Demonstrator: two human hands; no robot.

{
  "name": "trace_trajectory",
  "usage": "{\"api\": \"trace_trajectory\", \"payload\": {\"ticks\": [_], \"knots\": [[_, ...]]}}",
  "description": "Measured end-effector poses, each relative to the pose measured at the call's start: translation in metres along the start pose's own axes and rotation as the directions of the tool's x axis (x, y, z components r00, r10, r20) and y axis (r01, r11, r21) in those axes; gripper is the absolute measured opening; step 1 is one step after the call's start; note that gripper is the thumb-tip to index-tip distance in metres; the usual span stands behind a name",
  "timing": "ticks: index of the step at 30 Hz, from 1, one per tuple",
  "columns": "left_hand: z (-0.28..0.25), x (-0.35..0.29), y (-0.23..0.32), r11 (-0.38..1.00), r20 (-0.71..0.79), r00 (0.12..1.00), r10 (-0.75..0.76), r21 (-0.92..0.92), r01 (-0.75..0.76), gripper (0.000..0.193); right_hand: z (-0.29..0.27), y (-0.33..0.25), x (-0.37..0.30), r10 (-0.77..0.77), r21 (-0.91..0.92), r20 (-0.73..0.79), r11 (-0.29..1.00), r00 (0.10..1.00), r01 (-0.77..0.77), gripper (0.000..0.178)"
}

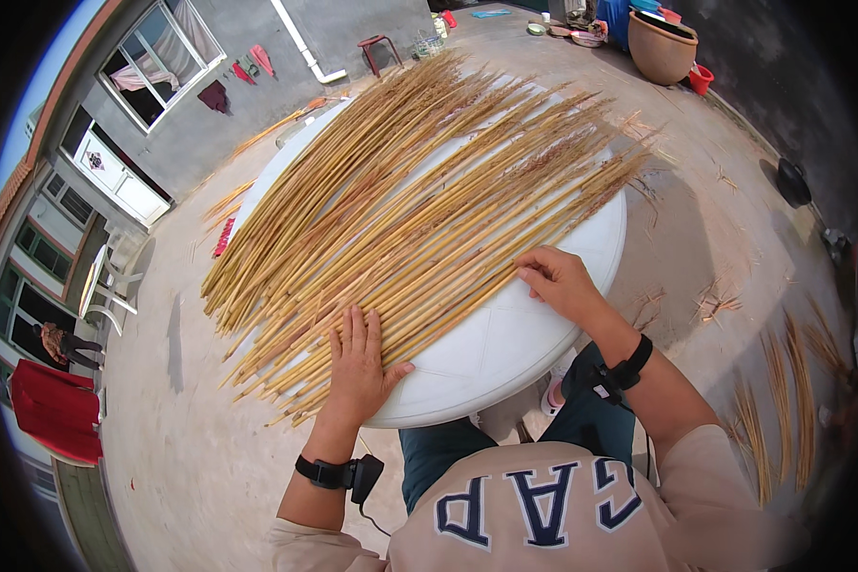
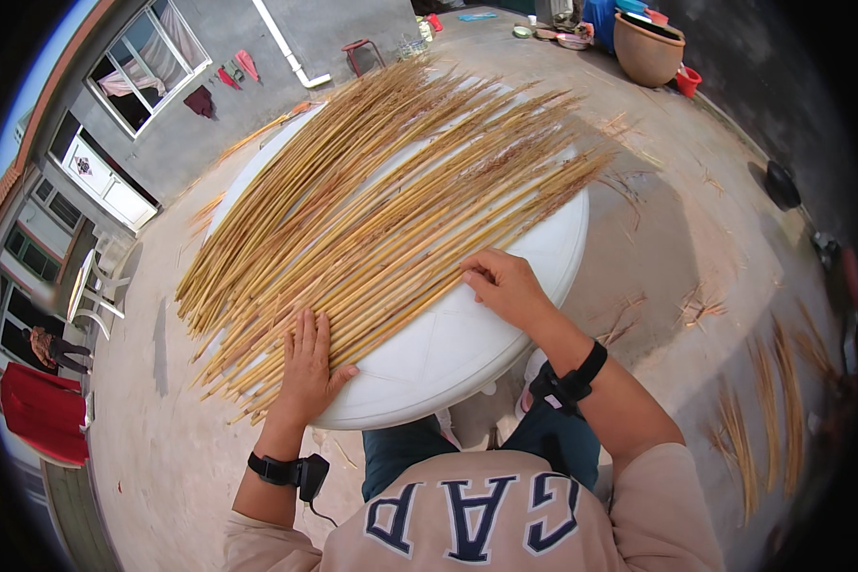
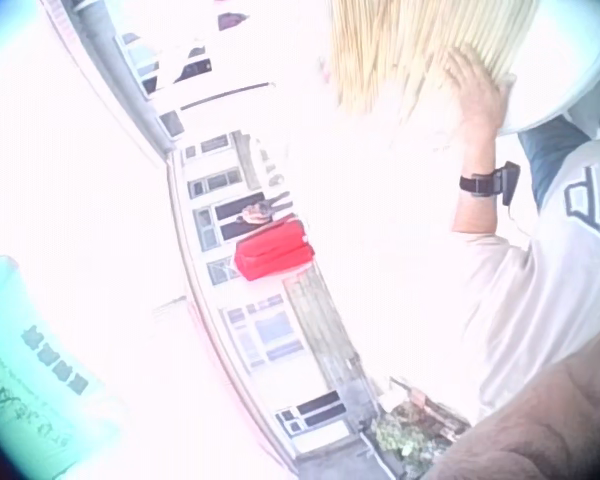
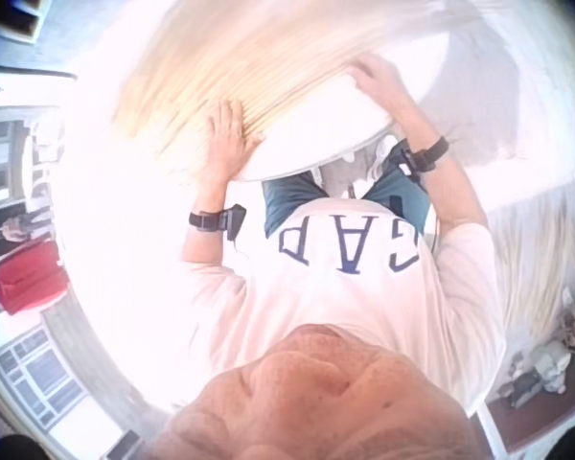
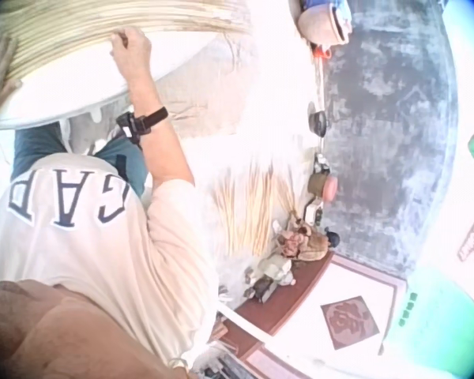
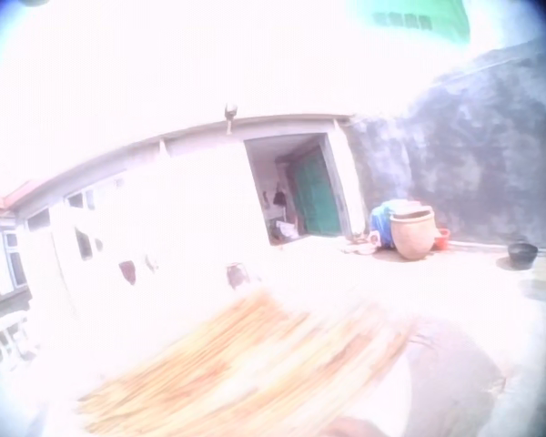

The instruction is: The person sorts and arranges a large pile of thin wooden sticks on a white round table. They repeatedly pick up bundles of sticks, align them, and place them back on the table to create a neat stack.

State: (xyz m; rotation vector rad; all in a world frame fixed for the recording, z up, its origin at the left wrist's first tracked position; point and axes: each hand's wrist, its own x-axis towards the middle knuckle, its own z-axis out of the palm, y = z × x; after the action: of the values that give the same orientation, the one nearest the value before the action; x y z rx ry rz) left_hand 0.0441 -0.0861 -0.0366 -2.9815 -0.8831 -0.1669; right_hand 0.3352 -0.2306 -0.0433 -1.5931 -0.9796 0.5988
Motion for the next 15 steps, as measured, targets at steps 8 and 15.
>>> {"api": "trace_trajectory", "payload": {"ticks": [8, 15], "knots": [[0.007, -0.013, 0.013, 1.0, -0.096, 0.995, -0.025, 0.01, 0.026, 0.088, -0.013, -0.039, 0.001, 0.007, 0.163, 0.095, 0.986, 0.995, -0.023, 0.017], [-0.002, -0.021, 0.021, 0.984, -0.266, 0.958, -0.105, -0.164, 0.062, 0.08, -0.047, -0.157, 0.061, -0.009, -0.135, 0.25, 0.99, 0.968, 0.044, 0.027]]}}
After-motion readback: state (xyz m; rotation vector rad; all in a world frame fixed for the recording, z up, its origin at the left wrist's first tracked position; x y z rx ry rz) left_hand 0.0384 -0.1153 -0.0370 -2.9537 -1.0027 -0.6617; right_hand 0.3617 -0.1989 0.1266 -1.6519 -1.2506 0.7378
